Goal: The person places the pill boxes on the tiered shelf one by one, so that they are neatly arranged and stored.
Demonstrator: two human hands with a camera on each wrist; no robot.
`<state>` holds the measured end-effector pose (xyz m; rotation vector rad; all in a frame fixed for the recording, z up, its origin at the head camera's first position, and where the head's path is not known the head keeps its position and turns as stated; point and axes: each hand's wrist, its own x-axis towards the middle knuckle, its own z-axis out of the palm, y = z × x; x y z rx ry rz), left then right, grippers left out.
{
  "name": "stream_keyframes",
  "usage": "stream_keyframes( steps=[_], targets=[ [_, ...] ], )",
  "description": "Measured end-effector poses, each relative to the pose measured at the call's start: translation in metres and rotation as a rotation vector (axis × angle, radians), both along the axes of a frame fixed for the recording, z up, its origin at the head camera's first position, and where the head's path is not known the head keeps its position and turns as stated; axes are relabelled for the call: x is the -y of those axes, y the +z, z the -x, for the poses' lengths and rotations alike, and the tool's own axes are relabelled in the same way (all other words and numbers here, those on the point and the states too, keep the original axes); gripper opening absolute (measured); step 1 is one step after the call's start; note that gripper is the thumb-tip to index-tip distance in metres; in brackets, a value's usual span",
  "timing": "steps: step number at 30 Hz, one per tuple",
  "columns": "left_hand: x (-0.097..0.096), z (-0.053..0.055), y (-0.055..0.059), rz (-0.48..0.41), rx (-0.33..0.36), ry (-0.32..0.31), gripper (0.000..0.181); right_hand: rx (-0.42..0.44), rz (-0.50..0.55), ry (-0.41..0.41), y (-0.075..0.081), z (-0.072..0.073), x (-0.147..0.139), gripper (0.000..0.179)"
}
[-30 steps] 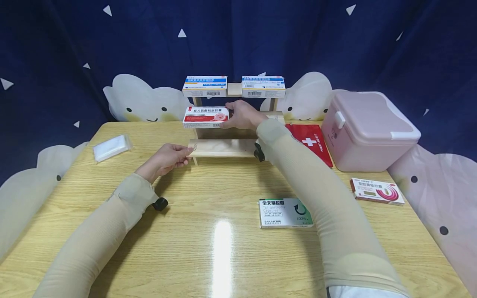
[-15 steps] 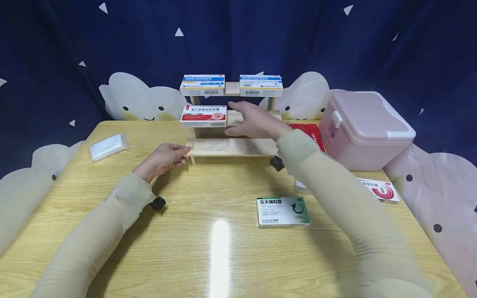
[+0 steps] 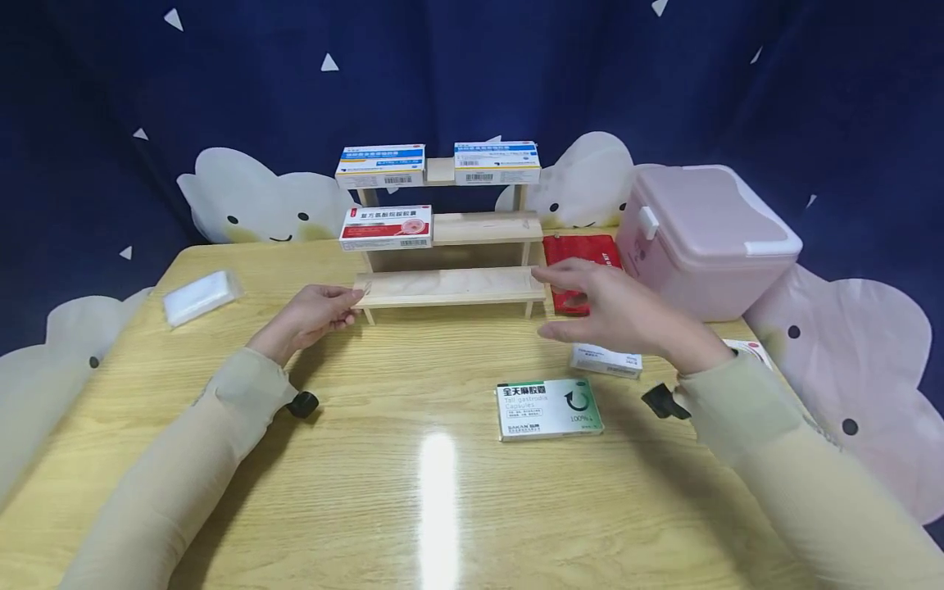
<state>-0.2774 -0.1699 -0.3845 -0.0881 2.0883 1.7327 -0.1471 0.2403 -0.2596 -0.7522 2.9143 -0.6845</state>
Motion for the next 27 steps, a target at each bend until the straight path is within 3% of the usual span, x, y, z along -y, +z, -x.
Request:
stream_keyframes(
  steps=[5, 10, 17, 27],
  targets=[
    [0.001, 0.0, -0.002, -0.009, -0.008, -0.003, 0.048, 0.041, 0.004, -0.018, -0.023, -0.028, -0.022, 0.069],
    [0.0, -0.001, -0.001, -0.001, -0.014, -0.011, 0.047, 0.092, 0.041, -0.026, -0.055, -0.045, -0.034, 0.068],
    [0.001, -0.002, 0.0, -0.004, -0.006, -0.006, 0.046, 0.121, -0.001, -0.004, -0.09, -0.054, -0.039, 0.073],
    [0.001, -0.001, -0.003, -0.012, -0.017, -0.005, 0.048, 0.099, -0.02, -0.005, -0.112, -0.061, -0.043, 0.08]
  ],
)
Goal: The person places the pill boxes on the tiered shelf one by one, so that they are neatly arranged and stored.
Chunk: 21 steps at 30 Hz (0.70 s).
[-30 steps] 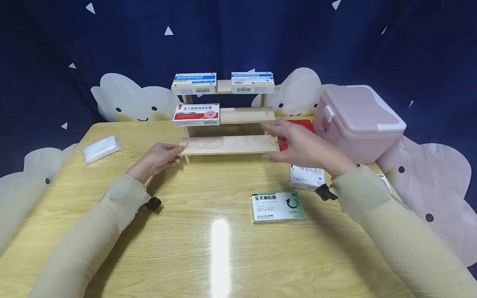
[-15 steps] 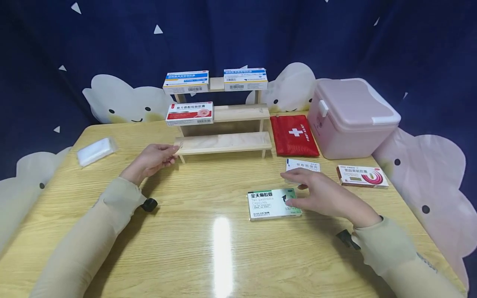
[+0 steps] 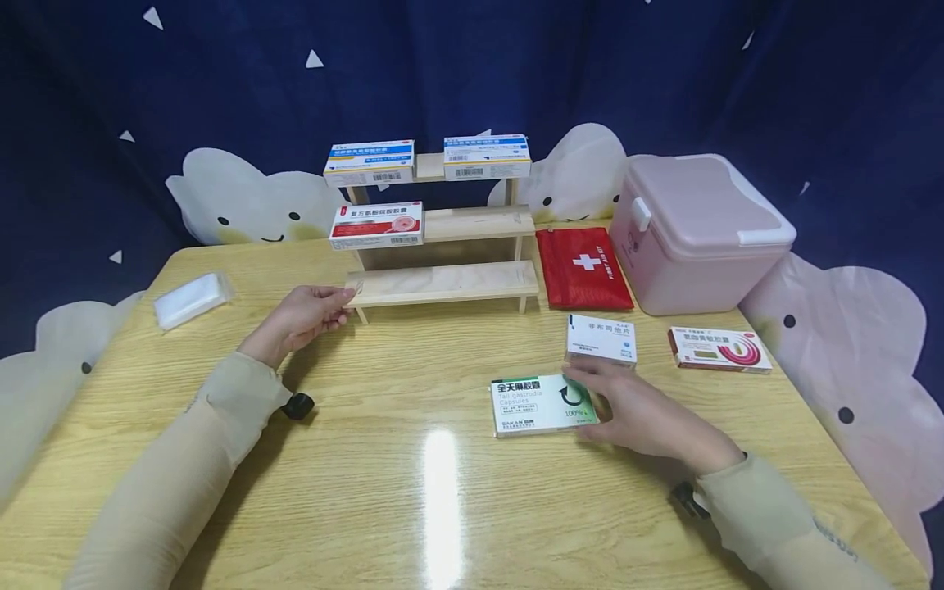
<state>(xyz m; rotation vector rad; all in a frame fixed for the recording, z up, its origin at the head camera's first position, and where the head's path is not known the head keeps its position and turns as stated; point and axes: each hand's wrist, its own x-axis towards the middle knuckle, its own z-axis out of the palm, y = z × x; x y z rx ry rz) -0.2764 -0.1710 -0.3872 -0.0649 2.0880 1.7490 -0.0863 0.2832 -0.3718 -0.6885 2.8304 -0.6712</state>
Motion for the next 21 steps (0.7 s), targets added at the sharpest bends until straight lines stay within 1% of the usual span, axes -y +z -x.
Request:
stream_keyframes(
  steps=[6, 16, 21],
  targets=[
    [0.0003, -0.001, -0.0004, 0.0, 0.005, 0.016, 0.047, 0.001, -0.002, -0.013, -0.0063, -0.0026, -0.0023, 0.08],
    [0.0025, -0.0006, 0.0007, -0.01, 0.028, 0.018, 0.048, 0.024, -0.019, -0.045, -0.0056, -0.0021, -0.0023, 0.081],
    [0.0001, -0.0018, 0.0009, -0.007, 0.008, 0.019, 0.046, 0.009, -0.032, -0.051, -0.0064, -0.0048, -0.0031, 0.082]
  ],
)
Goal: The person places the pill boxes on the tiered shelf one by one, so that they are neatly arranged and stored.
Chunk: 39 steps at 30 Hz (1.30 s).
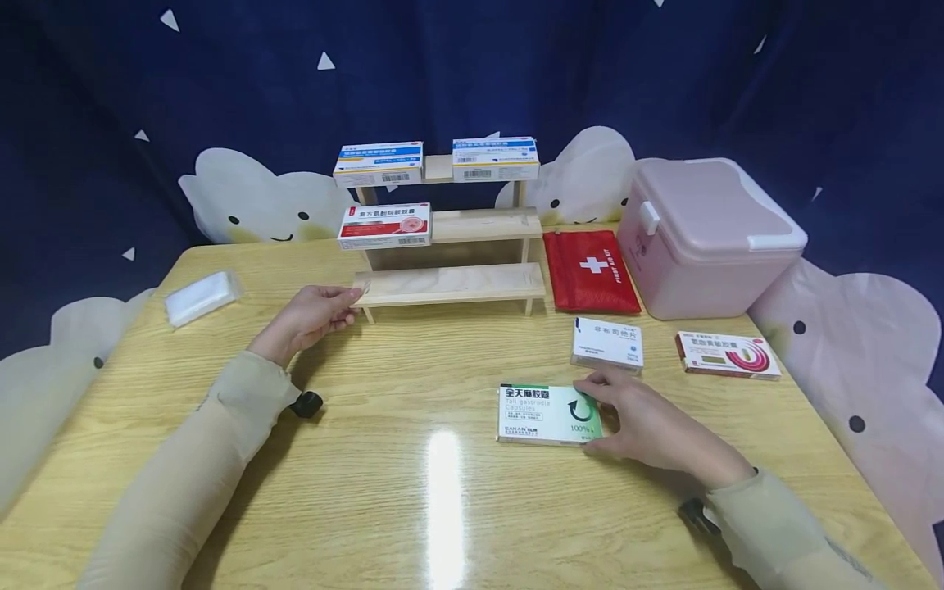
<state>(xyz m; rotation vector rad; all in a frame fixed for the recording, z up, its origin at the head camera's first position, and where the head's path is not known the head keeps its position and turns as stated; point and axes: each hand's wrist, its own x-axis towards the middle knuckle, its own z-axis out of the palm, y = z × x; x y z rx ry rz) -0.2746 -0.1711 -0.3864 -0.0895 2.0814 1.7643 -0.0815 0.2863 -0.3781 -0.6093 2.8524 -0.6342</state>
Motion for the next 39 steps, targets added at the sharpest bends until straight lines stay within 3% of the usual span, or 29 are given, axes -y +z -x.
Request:
stream_keyframes(
  steps=[5, 11, 20, 34, 39],
  targets=[
    [-0.001, 0.0, 0.0, 0.007, -0.01, 0.002, 0.046, -0.026, 0.026, 0.009, 0.002, -0.003, -0.001, 0.081],
    [-0.001, 0.0, -0.001, -0.001, -0.006, 0.011, 0.046, -0.024, 0.042, 0.011, 0.014, -0.003, 0.0, 0.078],
    [-0.001, -0.002, 0.001, -0.012, 0.0, 0.01, 0.046, -0.093, 0.027, 0.047, 0.034, 0.009, -0.003, 0.077],
    [-0.002, 0.001, 0.0, -0.013, 0.007, 0.016, 0.047, -0.191, 0.053, 0.085, 0.079, 0.056, -0.009, 0.074],
    [-0.001, 0.002, -0.001, -0.007, 0.007, 0.015, 0.047, -0.201, 0.033, 0.048, 0.091, 0.075, -0.006, 0.076]
  ],
)
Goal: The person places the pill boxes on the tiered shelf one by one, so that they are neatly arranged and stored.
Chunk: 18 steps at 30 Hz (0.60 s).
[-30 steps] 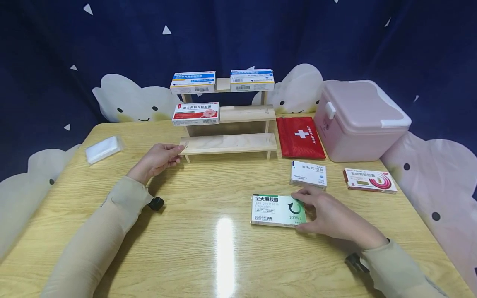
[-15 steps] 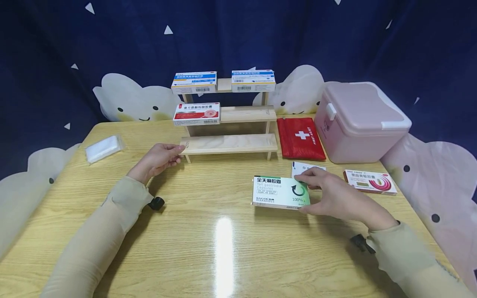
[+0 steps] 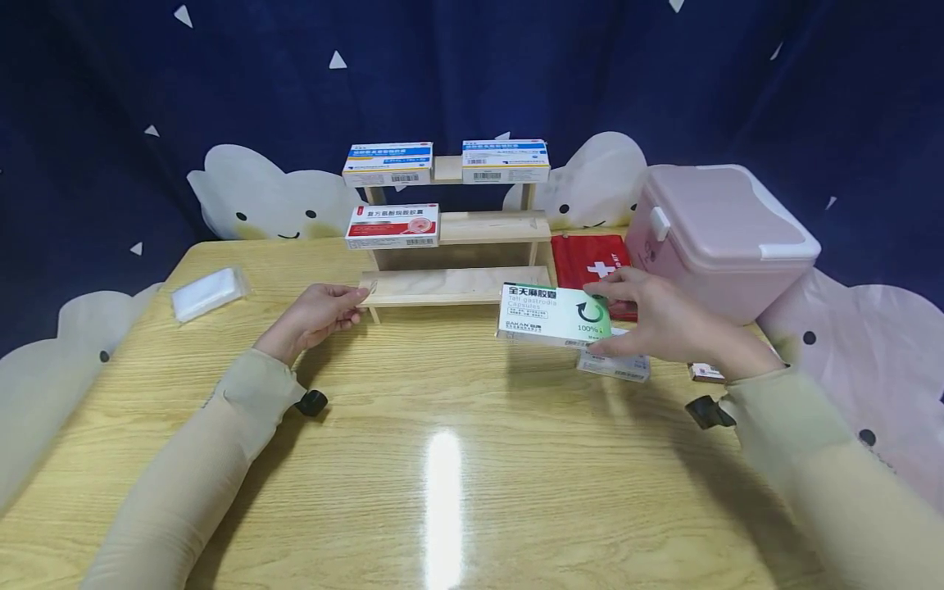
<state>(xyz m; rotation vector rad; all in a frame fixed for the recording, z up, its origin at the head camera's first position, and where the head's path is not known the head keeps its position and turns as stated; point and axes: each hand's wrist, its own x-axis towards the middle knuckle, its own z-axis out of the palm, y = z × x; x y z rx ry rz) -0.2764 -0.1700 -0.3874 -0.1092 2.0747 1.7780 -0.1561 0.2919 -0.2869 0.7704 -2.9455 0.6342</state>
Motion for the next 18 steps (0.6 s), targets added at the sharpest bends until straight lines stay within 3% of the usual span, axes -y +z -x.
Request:
stream_keyframes(
  steps=[4, 10, 18],
  targets=[
    [0.001, 0.0, 0.0, 0.006, 0.001, 0.002, 0.049, 0.009, -0.04, -0.041, 0.011, 0.017, 0.003, 0.077],
    [0.001, 0.0, 0.0, -0.004, 0.001, 0.003, 0.047, 0.129, -0.078, -0.098, 0.023, 0.045, 0.007, 0.081],
    [0.001, 0.0, 0.001, -0.013, -0.001, 0.002, 0.046, 0.201, -0.022, -0.107, 0.033, 0.085, 0.015, 0.081]
  ],
)
